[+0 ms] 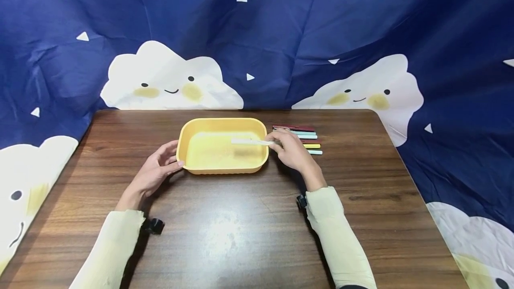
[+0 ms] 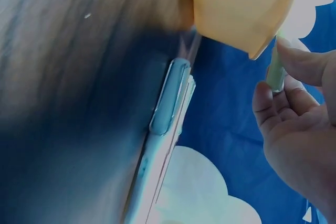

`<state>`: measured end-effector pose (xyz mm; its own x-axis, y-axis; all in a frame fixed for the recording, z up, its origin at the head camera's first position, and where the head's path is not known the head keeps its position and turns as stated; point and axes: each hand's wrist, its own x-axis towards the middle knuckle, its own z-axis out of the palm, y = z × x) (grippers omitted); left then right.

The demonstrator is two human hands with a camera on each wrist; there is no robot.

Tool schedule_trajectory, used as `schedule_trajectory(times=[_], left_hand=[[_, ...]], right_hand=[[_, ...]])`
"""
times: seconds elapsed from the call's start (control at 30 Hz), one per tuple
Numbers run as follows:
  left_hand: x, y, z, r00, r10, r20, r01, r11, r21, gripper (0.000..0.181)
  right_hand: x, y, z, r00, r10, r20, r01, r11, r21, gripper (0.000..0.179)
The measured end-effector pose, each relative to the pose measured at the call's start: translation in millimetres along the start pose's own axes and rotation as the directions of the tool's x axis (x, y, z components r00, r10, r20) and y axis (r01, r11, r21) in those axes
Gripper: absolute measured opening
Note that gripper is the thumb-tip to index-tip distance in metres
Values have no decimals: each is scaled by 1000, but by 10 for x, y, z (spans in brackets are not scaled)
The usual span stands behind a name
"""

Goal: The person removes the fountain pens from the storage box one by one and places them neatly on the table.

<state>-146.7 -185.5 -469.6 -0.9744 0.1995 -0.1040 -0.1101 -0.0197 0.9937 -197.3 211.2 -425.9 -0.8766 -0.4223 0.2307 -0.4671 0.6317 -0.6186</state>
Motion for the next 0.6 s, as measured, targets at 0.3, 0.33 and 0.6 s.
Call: schedule_trajectory(times=[0.3,0.33,0.6], left_hand=[[-1,-2,9,1000,6,3,-6,1000,-11,72],[-1,-1,9,1000,5,3,-5,1000,-11,72],[-6,4,10,1000,2,3,-2,1000,-8,73]], right_hand=[[-99,115,-75,1000,-1,-14,1,1000,4,14],[-114,128,-87,1000,4,-15,-4,1000,2,14],[-221,216,-187,1000,29,-9,-29,1000,-4,15]])
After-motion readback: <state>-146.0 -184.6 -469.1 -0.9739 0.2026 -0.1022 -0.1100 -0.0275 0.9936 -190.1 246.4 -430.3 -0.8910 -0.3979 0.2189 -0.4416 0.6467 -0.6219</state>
